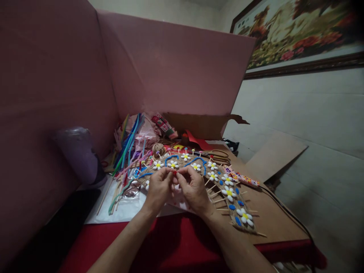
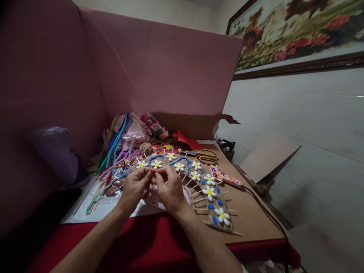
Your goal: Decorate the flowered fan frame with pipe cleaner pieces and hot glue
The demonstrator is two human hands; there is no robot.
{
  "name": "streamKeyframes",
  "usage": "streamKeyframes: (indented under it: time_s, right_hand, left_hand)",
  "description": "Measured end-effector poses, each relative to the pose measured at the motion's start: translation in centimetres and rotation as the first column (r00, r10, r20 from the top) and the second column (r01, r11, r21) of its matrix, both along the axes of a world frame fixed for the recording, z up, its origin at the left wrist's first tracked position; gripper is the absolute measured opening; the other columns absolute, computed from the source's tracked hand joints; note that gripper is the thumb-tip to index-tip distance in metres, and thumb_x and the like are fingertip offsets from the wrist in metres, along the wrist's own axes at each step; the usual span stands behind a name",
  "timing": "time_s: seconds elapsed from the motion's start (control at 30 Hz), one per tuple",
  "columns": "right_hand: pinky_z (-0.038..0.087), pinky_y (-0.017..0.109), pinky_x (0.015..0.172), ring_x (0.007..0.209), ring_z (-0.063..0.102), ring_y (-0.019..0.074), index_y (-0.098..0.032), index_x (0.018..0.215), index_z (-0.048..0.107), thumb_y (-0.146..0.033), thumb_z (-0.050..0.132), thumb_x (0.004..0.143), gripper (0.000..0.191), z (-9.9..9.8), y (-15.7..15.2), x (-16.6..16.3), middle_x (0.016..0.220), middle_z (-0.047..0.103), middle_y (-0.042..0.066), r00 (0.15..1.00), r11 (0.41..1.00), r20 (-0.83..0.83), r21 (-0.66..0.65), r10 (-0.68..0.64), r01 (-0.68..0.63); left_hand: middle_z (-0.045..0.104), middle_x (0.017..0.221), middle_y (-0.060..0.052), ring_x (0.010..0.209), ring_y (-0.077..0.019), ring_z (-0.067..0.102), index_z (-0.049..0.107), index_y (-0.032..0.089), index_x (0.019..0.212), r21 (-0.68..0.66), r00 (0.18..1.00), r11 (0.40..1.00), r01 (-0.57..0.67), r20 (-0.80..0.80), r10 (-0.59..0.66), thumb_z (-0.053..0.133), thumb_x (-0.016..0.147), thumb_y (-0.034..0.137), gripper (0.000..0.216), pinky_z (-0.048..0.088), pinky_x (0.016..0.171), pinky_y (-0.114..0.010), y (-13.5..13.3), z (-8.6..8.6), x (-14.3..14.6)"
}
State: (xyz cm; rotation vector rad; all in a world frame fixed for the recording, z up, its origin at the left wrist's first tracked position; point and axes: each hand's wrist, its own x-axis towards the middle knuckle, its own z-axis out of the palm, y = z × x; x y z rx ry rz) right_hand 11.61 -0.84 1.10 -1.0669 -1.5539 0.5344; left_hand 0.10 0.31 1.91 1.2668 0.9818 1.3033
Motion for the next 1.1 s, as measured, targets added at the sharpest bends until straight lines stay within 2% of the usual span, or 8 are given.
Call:
streamKeyframes:
  time_s: [0.1, 0.23, 0.37, 0.57, 0.8, 1.0, 1.1]
  right_hand:
    - [0.046, 0.026, 0.063, 0.067, 0.058, 0.0146, -0.018, 0.084, 0.055, -0.025, 0.05, 0.085, 0.008, 0.03, 0.15, 0.11, 0.073, 0.061, 0.002, 0.999, 1.0, -0.034, -0.023, -0.004, 0.003]
    - [0.046, 0.027, 0.066, 0.071, 0.059, 0.016, -0.018, 0.084, 0.055, -0.023, 0.049, 0.085, 0.008, 0.16, 0.04, 0.11, 0.076, 0.062, 0.003, 1.0, 1.0, 0.01, 0.002, -0.025, 0.025]
    - [0.046, 0.029, 0.067, 0.074, 0.059, 0.0174, -0.019, 0.082, 0.056, -0.021, 0.05, 0.084, 0.007, 0.33, -0.15, 0.08, 0.077, 0.062, 0.004, 0.996, 0.997, 0.057, 0.047, -0.066, 0.064]
    - [0.046, 0.027, 0.069, 0.074, 0.06, 0.0159, -0.018, 0.086, 0.056, -0.022, 0.049, 0.086, 0.008, 0.42, -0.13, 0.09, 0.081, 0.063, 0.004, 1.0, 1.0, 0.019, 0.016, 0.0, 0.0]
    - [0.046, 0.026, 0.064, 0.068, 0.058, 0.0148, -0.018, 0.083, 0.056, -0.023, 0.05, 0.085, 0.008, 0.38, 0.05, 0.19, 0.075, 0.061, 0.002, 1.0, 1.0, -0.021, -0.025, 0.005, -0.006]
    - [0.047, 0.026, 0.065, 0.069, 0.059, 0.0153, -0.018, 0.083, 0.056, -0.023, 0.051, 0.084, 0.007, 0.32, 0.11, 0.18, 0.076, 0.062, 0.003, 1.0, 1.0, -0.019, -0.021, 0.005, -0.005]
    - [0.048, 0.027, 0.066, 0.071, 0.059, 0.0154, -0.018, 0.085, 0.057, -0.023, 0.051, 0.084, 0.008, 0.27, 0.14, 0.16, 0.079, 0.062, 0.003, 0.999, 0.999, -0.029, -0.025, 0.026, -0.027]
  left_hand:
    - [0.055, 0.053, 0.004, 0.034, -0.0066, 0.044, 0.058, 0.014, 0.078, -0.038, 0.997, 0.998, 0.04, 0.07, -0.037, 0.062, 0.07, 0.037, 0.025, 0.035, 0.032, -0.018, -0.05, 0.56, -0.05]
    - [0.058, 0.052, 0.002, 0.038, -0.006, 0.047, 0.061, 0.011, 0.072, -0.023, 0.998, 1.0, 0.016, 0.067, -0.014, 0.068, 0.064, 0.029, 0.02, 0.036, 0.035, -0.016, 0.03, 0.82, -0.07]
    - [0.06, 0.052, 0.001, 0.037, -0.0076, 0.05, 0.062, 0.011, 0.071, -0.027, 0.997, 0.999, 0.03, 0.067, -0.028, 0.07, 0.061, 0.029, 0.023, 0.041, 0.036, -0.018, 0.13, 0.77, -0.08]
    - [0.059, 0.054, 0.002, 0.035, -0.0084, 0.049, 0.06, 0.012, 0.074, -0.043, 0.994, 0.997, 0.056, 0.091, -0.052, 0.069, 0.063, 0.036, 0.028, 0.043, 0.033, -0.021, 0.17, 0.5, -0.14]
    - [0.059, 0.053, 0.001, 0.036, -0.0089, 0.05, 0.06, 0.012, 0.074, -0.019, 0.997, 0.998, 0.06, 0.043, -0.059, 0.066, 0.067, 0.037, 0.026, 0.043, 0.034, -0.02, 0.24, 0.47, -0.27]
    - [0.062, 0.057, -0.001, 0.038, -0.0097, 0.052, 0.061, 0.013, 0.072, 0.016, 0.996, 0.999, 0.033, -0.082, -0.031, 0.062, 0.07, 0.028, 0.015, 0.04, 0.037, -0.019, 0.46, 0.22, -0.44]
    - [0.062, 0.058, -0.001, 0.044, -0.0108, 0.054, 0.062, 0.014, 0.071, 0.085, 0.989, 0.996, -0.005, -0.146, 0.017, 0.061, 0.072, 0.027, 0.013, 0.04, 0.041, -0.02, 0.46, 0.06, -0.61]
